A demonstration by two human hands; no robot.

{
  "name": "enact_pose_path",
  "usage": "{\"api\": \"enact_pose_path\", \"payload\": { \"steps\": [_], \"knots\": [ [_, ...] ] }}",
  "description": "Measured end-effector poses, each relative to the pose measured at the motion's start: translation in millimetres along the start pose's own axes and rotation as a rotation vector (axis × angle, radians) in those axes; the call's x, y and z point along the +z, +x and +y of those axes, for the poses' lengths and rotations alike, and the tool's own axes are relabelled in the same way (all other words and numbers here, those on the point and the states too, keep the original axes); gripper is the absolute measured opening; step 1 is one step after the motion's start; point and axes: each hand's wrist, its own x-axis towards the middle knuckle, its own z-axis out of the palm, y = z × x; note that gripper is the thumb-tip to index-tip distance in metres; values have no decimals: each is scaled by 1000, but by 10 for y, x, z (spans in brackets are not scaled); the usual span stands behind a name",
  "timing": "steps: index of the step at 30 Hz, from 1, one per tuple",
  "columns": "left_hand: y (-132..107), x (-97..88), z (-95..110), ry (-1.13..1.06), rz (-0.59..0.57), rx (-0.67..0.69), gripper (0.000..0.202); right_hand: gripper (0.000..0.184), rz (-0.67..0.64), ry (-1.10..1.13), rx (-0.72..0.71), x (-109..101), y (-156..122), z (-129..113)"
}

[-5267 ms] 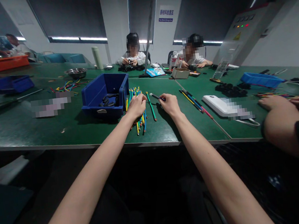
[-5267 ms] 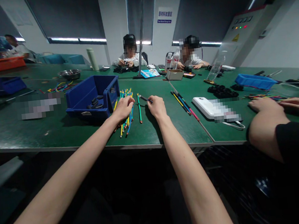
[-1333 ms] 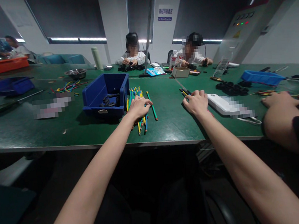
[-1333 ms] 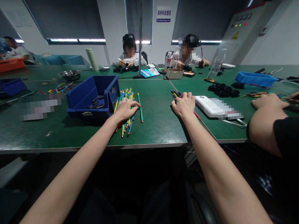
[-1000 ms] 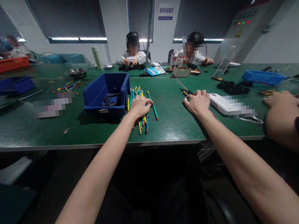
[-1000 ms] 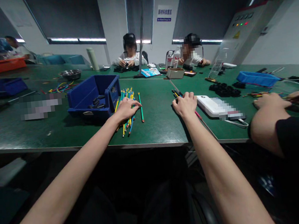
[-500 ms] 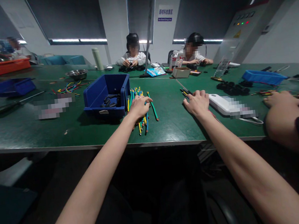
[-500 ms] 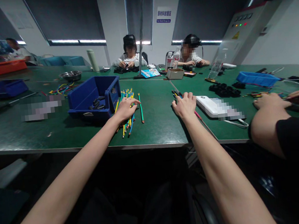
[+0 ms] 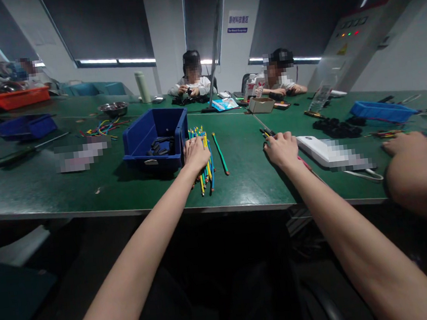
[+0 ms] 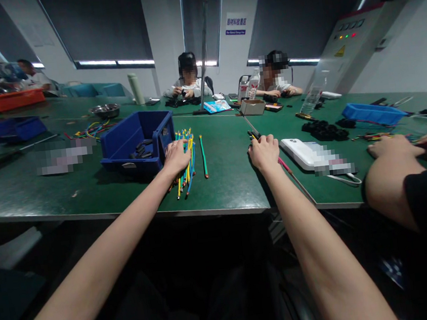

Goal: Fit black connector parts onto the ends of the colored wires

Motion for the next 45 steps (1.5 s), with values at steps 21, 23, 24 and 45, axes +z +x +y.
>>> {"api": "enact_pose_path", "payload": {
  "steps": [21, 23, 24, 45],
  "knots": [
    [2, 5, -26, -7, -40, 31, 36, 41, -71, 92, 110, -74, 141, -503],
    [4, 1, -23, -12, -47, 19, 37, 46, -93, 177, 116, -90, 139, -708],
    [3, -3, -19, -12, -51, 11, 37, 51, -107, 229, 122, -104, 137, -827],
    [10, -9, -49, -42, -30, 37, 37, 36, -108, 666, -197, -185, 156, -1459]
  ]
}}
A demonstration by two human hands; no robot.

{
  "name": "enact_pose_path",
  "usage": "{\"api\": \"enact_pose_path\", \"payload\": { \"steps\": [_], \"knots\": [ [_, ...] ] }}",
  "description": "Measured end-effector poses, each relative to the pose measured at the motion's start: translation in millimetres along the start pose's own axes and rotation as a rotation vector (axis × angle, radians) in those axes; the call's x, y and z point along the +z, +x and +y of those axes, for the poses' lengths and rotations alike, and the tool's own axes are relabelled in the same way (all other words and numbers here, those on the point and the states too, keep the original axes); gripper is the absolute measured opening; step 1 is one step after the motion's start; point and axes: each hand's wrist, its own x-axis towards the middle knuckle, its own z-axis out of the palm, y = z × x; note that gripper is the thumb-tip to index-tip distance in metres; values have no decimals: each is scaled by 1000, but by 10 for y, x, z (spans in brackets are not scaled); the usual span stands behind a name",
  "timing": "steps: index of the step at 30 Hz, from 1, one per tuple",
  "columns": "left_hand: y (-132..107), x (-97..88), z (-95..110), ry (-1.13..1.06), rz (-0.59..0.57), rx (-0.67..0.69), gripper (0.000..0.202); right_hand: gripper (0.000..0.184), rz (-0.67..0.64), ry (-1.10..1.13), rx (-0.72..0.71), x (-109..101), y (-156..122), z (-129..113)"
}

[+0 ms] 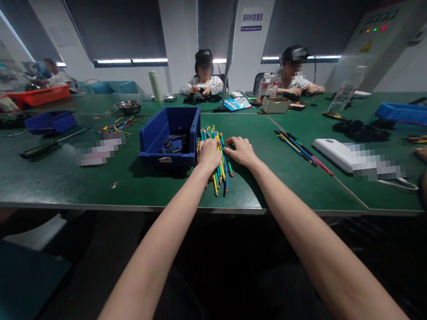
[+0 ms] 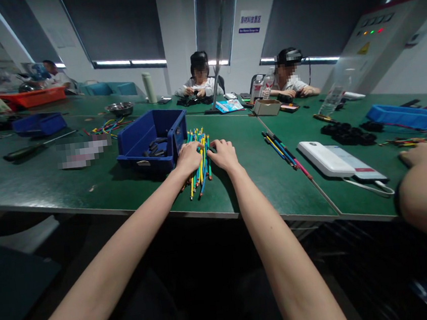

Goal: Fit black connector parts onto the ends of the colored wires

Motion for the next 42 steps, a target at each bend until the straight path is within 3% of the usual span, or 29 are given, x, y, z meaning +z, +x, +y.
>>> {"api": "enact_pose_path", "payload": {
  "steps": [8, 17, 21, 26, 30, 37, 42],
  "knots": [
    [4, -58, 56, -24, -3, -5, 37, 35, -34, 17, 0, -27, 19, 17],
    [55, 10, -43, -117, -24, 9, 42, 34, -35, 25, -2, -26, 25, 25],
    [67, 23, -45, -108, -26, -2, 42, 43, -15, 26, 13, -46, 2, -11],
    [94, 63, -25, 20, 2, -23, 44, 51, -54, 94, -173, -24, -4, -50],
    [108, 100, -26, 124, -108, 10, 44, 47, -142, 115, -200, -8, 4, -61],
    [82, 163, -14, 209, -190, 26, 54, 45, -102, 187, -61, -38, 49, -33],
    [63, 142, 14, 244, -272, 51, 64, 50, -142, 84, -71, -22, 47, -34]
  ]
}}
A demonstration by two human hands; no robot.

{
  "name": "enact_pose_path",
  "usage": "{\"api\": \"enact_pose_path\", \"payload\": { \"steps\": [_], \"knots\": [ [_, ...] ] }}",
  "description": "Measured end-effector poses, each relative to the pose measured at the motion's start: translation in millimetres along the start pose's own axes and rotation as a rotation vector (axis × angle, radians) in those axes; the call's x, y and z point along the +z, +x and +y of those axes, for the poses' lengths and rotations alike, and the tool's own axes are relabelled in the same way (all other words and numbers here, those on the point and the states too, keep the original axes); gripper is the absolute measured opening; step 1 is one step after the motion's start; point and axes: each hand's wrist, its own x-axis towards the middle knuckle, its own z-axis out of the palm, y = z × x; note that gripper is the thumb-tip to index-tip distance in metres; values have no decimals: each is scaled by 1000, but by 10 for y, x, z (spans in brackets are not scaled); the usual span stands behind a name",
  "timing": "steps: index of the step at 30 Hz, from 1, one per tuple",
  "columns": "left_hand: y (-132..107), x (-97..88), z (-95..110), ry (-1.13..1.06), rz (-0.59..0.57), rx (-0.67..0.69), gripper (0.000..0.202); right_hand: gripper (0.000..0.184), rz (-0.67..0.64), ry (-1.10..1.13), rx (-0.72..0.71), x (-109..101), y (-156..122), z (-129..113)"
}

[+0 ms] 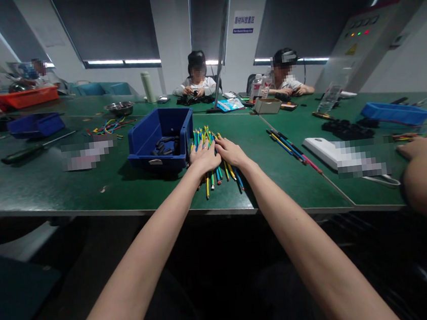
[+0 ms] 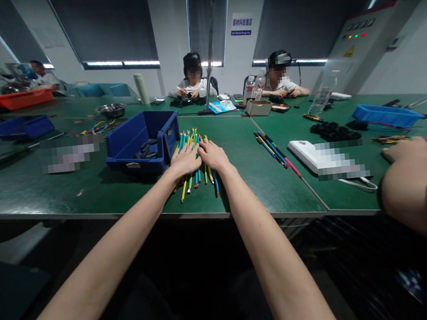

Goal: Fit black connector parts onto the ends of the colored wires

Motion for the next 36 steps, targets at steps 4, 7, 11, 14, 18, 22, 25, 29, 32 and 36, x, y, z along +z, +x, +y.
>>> {"api": "enact_pose_path", "payload": {
  "steps": [4, 7, 11, 14, 18, 22, 25, 29, 32, 36],
  "knots": [
    [-30, -55, 27, 18, -25, -4, 69, 55, -111, -53, -64, -17, -26, -13],
    [-29, -75, 32, 4, -33, -30, 65, 55, -136, -11, -92, -19, -24, -3],
    [7, -49, -18, -11, -19, 1, 61, 53, -117, -29, -54, 10, -1, 9],
    [37, -12, -64, -15, -8, 23, 55, 53, -93, -69, 13, 24, 3, -3],
    [44, -1, -75, -18, 0, 0, 51, 53, -71, -69, 54, 16, -4, -22],
    [9, -49, -32, -19, 10, -31, 52, 54, -75, -39, 63, 10, 31, 5],
    [-14, -83, -5, -27, 0, -66, 60, 52, -88, -2, 52, 16, 77, 51],
    [-2, -62, -24, -34, 3, -60, 60, 49, -94, 25, 31, 17, 98, 86],
    [21, -12, -58, -19, 28, -37, 54, 51, -117, 17, 23, 9, 73, 77],
    [25, 24, -75, -8, 50, -33, 52, 50, -105, 17, 20, 20, 45, 65]
  ]
}}
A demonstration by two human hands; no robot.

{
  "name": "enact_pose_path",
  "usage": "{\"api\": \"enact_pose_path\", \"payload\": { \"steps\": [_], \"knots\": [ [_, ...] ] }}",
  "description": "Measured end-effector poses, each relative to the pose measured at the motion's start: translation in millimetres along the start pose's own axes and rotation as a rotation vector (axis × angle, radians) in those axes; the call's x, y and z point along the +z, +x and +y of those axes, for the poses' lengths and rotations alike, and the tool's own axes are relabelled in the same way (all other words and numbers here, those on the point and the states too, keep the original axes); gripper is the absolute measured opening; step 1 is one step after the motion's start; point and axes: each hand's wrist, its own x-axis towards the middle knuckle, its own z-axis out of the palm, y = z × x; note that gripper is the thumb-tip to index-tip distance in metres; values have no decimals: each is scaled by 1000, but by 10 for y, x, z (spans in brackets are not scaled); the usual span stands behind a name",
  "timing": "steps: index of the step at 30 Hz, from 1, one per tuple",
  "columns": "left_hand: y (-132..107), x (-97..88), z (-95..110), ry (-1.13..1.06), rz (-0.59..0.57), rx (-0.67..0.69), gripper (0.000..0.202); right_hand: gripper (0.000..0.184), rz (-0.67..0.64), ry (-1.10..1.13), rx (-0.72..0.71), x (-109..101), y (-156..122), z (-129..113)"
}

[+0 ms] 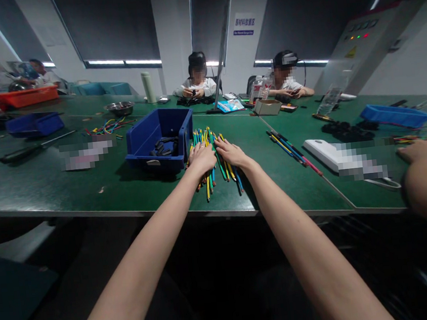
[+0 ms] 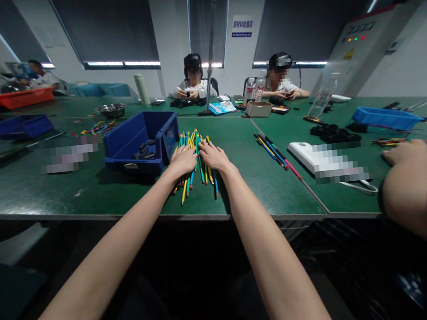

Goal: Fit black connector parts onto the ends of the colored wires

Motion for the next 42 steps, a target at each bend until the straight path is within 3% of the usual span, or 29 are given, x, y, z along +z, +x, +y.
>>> {"api": "enact_pose_path", "payload": {
  "steps": [7, 20, 28, 42],
  "knots": [
    [-18, -11, -15, -41, 18, 26, 52, 47, 126, 23, 46, 39, 40, 72],
    [-77, -73, 47, -67, 107, 14, 38, 48, 67, -22, 11, -30, -25, 66],
    [-48, -68, 49, -95, 75, -23, 37, 44, 79, 58, -45, -62, -8, 130],
    [-83, -120, 73, -89, 72, -62, 32, 48, 56, -24, 97, -18, 3, 31]
  ]
}}
